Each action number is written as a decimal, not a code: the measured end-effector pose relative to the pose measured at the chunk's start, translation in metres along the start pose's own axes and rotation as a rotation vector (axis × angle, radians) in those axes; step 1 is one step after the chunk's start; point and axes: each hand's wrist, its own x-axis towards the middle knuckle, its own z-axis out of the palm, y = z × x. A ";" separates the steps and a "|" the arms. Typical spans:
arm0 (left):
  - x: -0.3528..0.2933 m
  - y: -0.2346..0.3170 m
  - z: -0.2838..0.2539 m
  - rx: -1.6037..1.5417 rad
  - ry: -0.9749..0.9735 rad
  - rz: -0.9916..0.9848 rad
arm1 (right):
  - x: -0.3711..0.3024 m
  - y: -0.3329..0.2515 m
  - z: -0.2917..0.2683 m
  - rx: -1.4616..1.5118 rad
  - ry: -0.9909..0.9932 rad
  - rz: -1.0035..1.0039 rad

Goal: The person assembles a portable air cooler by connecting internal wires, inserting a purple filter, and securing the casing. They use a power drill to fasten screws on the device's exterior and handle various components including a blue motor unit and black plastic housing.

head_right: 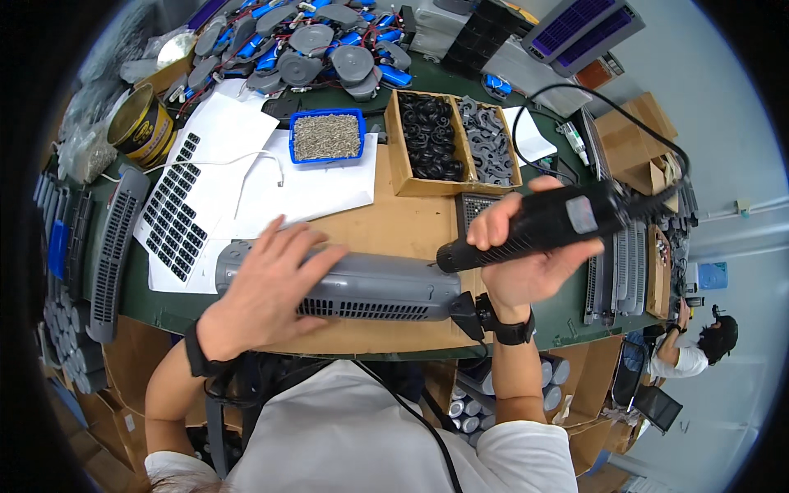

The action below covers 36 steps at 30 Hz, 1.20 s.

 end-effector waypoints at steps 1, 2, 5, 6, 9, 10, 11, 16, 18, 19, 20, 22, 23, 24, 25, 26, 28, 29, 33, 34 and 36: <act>0.009 0.002 0.006 0.003 -0.051 0.006 | 0.002 0.002 0.003 -0.011 0.050 0.034; 0.017 0.004 0.012 0.007 -0.107 0.010 | 0.003 0.003 0.001 -0.061 0.045 0.061; 0.036 0.003 0.019 -0.047 -0.329 -0.058 | 0.004 0.007 -0.002 -0.122 0.011 0.119; 0.039 0.004 0.019 -0.037 -0.342 -0.066 | 0.001 0.010 -0.005 -0.125 -0.018 0.118; 0.042 0.004 0.019 -0.027 -0.385 -0.074 | -0.014 0.013 -0.003 -0.093 -0.056 0.108; 0.043 0.004 0.020 -0.026 -0.401 -0.074 | -0.016 0.014 -0.003 -0.091 -0.069 0.091; 0.042 0.004 0.019 -0.027 -0.395 -0.067 | -0.017 0.015 -0.003 -0.092 -0.080 0.075; 0.043 0.006 0.017 -0.043 -0.398 -0.066 | -0.013 0.014 -0.003 -0.049 -0.084 0.156; 0.042 0.005 0.019 -0.041 -0.390 -0.059 | -0.011 0.013 -0.002 -0.023 -0.090 0.199; 0.041 0.004 0.020 -0.040 -0.387 -0.056 | -0.011 0.014 -0.003 -0.003 -0.116 0.205; 0.042 0.004 0.020 -0.038 -0.383 -0.050 | -0.010 0.014 -0.006 0.013 -0.143 0.211; 0.041 0.003 0.021 -0.034 -0.375 -0.039 | -0.008 0.015 -0.009 0.073 -0.178 0.238; 0.041 0.004 0.021 -0.039 -0.375 -0.042 | -0.007 0.013 -0.010 0.063 -0.188 0.260; 0.042 0.003 0.020 -0.044 -0.376 -0.044 | -0.006 0.012 -0.011 0.054 -0.198 0.282; 0.042 0.003 0.020 -0.050 -0.378 -0.047 | -0.005 0.012 -0.012 0.044 -0.207 0.304; 0.042 0.004 0.020 -0.052 -0.374 -0.047 | -0.004 0.012 -0.013 0.062 -0.244 0.310; 0.043 0.004 0.020 -0.055 -0.369 -0.045 | -0.001 0.012 -0.016 0.098 -0.315 0.320; 0.043 0.004 0.020 -0.056 -0.368 -0.049 | -0.002 0.012 -0.016 0.100 -0.296 0.323; 0.047 0.004 0.017 -0.048 -0.402 -0.087 | -0.001 0.010 -0.011 0.016 -0.212 0.323; 0.048 0.005 0.016 -0.043 -0.419 -0.103 | 0.001 0.007 -0.007 -0.082 -0.177 0.322; 0.046 0.004 0.018 -0.034 -0.403 -0.100 | 0.006 0.009 0.004 -0.191 -0.095 0.275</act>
